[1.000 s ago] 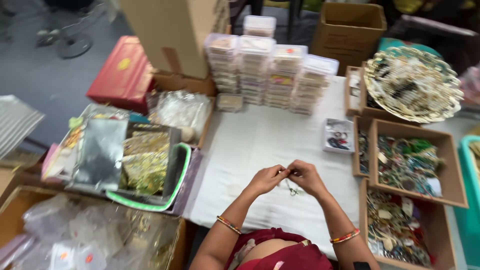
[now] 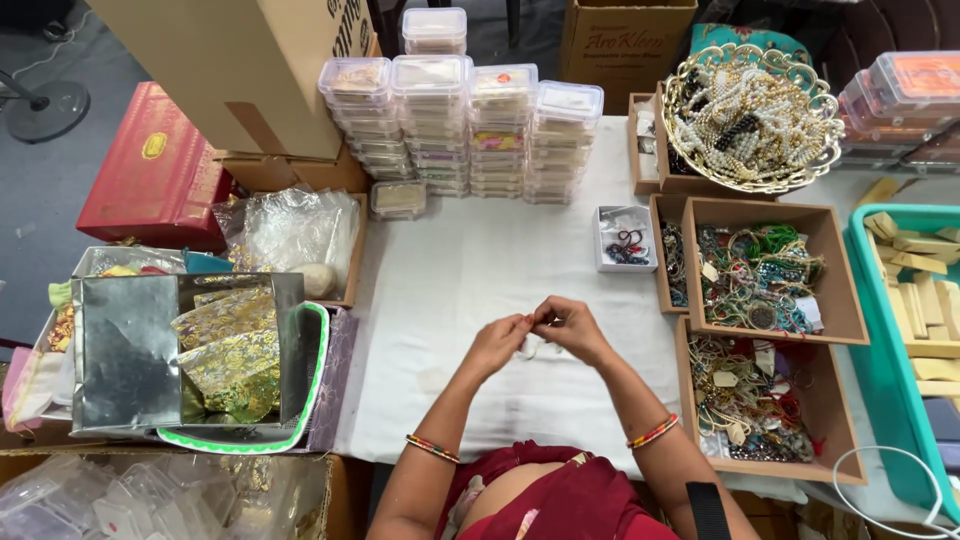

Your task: The person handles a green beaded necklace, places it into a small plastic bag, and then wraps the bag in a gold foil sheet. They repeat this process with a white beaded necklace, wrapping each item individually on a white table surface.

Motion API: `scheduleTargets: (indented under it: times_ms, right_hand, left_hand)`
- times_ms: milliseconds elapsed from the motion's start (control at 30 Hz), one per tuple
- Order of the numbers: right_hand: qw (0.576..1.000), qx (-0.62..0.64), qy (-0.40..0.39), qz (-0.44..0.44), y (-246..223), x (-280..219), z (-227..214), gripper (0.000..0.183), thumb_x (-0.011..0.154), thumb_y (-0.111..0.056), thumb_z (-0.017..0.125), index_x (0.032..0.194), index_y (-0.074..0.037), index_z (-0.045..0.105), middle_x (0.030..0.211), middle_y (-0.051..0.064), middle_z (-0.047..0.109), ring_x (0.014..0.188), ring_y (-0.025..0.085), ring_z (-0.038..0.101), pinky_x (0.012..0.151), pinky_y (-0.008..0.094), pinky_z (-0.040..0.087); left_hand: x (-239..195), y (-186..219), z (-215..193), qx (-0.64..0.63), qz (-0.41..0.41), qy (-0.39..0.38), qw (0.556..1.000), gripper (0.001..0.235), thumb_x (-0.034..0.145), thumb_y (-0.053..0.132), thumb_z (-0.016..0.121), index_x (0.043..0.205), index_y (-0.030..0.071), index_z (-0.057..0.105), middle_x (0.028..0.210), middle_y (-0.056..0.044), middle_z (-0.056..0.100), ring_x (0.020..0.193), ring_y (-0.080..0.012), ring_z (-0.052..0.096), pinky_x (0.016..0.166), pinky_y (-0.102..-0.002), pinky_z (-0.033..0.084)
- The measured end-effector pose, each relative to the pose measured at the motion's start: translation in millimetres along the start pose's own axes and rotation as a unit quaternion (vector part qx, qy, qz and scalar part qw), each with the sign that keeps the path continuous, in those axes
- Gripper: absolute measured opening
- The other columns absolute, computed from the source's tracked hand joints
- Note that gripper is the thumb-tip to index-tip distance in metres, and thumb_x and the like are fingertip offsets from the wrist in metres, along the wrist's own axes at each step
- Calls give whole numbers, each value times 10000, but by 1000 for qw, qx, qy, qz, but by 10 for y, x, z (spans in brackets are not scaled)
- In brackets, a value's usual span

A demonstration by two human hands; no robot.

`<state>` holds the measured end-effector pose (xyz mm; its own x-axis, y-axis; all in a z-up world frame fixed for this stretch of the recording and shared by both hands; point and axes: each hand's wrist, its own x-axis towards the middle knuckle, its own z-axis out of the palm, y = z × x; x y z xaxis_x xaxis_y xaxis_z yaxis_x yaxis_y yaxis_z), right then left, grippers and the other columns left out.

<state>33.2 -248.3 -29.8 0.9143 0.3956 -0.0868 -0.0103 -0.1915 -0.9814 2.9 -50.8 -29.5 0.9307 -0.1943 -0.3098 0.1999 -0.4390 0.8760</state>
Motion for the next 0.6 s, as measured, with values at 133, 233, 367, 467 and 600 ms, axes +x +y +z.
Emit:
scheduleTargets:
  times_ms: [133,233,367,467,600]
  right_hand:
    - [988,137,-52,45,26,-74,-203,99,867,-2,796,909,10,707,797,32,700,687,105,599,568,252,478]
    - [990,128,-48,31,45,-85,-330,93,869,-2,806,924,24,735,805,55,696,682,113,599,581,257,485]
    - [994,105,-13,3,50,-21,-219,83,834,-13,782,898,8,734,894,45,713,756,117,711,665,287,623]
    - [999,3,-19,-28,24,5,-65,78,833,5,778,895,15,732,906,51,702,774,110,713,678,276,623]
    - [998,-1,-19,59,-1,-14,-138,109,857,-27,814,899,11,721,831,82,713,724,118,680,636,272,582]
  left_hand:
    - [-36,-72,-267,3,31,28,999,327,997,376,597,978,84,742,905,-67,772,843,-169,710,736,-314,530]
    - [-93,64,-516,-11,13,70,997,346,982,391,621,945,69,742,937,-40,798,856,-163,702,747,-309,526]
    - [89,-123,-225,69,71,118,988,324,960,399,603,1057,118,731,1056,-35,760,920,-179,694,774,-343,534]
    - [74,-19,-32,26,92,40,995,352,991,415,594,1192,143,693,1115,-37,733,975,-188,694,818,-356,539]
    - [129,-104,-75,71,21,-12,997,338,997,445,632,1163,165,727,1047,-35,768,923,-211,730,812,-357,554]
